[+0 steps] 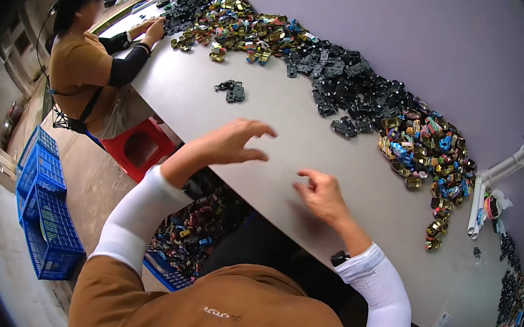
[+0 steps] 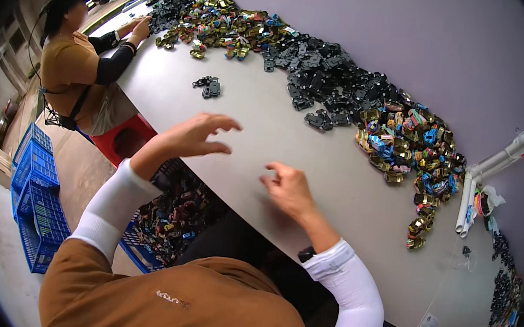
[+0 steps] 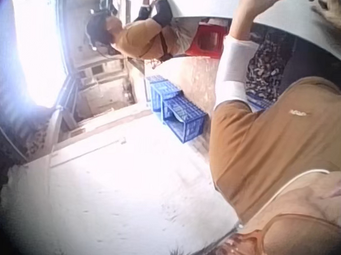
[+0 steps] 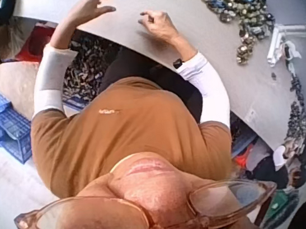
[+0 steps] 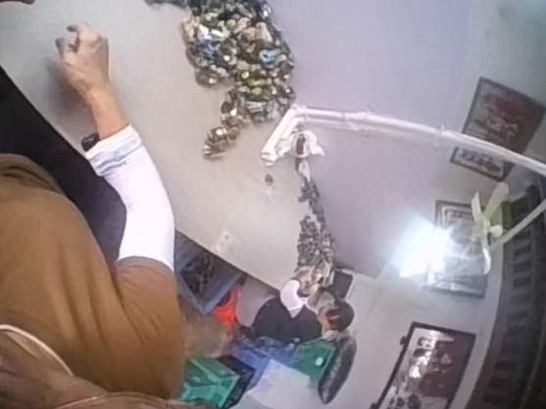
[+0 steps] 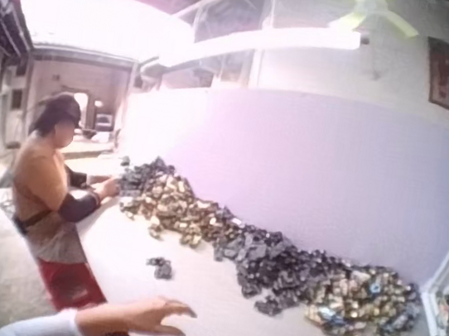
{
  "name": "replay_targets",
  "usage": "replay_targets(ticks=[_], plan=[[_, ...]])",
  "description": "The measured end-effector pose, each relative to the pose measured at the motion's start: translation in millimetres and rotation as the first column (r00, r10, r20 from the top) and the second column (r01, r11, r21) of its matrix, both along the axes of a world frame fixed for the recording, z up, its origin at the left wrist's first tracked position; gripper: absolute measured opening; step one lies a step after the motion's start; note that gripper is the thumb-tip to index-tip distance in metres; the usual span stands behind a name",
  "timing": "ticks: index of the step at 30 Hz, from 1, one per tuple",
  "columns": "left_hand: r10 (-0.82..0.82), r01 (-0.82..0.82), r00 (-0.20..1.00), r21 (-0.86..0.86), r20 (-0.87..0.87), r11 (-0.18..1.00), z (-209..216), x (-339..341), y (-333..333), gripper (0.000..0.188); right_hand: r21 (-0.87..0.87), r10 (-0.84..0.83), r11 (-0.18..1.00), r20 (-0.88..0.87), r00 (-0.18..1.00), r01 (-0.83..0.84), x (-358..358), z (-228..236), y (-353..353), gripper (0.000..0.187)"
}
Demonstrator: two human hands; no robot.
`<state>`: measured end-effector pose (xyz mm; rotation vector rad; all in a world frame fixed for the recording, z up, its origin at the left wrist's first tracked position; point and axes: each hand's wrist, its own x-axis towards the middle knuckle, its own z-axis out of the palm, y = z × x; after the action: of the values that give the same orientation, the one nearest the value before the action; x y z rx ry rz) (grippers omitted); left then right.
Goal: The person is seen putting together parts of toy cars.
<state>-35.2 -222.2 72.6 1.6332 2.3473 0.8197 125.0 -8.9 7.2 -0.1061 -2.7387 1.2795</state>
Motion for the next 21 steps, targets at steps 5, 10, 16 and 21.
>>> replay_targets(ticks=[5, 10, 16, 21], plan=[[0.089, -0.083, 0.994, 0.105, -0.057, 0.991, -36.2, -65.8, 127.0, 0.071, 0.11, -0.237, 0.957, -0.243, 0.941, 0.269, 52.0, -11.1, 78.3, 0.016], [0.243, -0.208, 0.956, 0.207, -0.162, 0.956, -65.2, -131.9, 217.2, 0.093, -0.134, -0.3, 0.953, -0.308, 0.903, 0.271, 65.3, -24.4, 108.9, 0.008], [0.428, -0.415, 0.895, 0.118, -0.122, 0.902, -73.3, -181.7, 269.2, 0.099, -0.234, -0.303, 0.942, -0.277, 0.912, 0.241, 64.1, -18.8, 106.4, 0.006], [0.428, -0.427, 0.89, 0.043, -0.156, 0.903, -77.6, -184.5, 280.1, 0.09, -0.254, -0.298, 0.94, -0.292, 0.909, 0.227, 63.9, -19.2, 106.4, 0.007]])
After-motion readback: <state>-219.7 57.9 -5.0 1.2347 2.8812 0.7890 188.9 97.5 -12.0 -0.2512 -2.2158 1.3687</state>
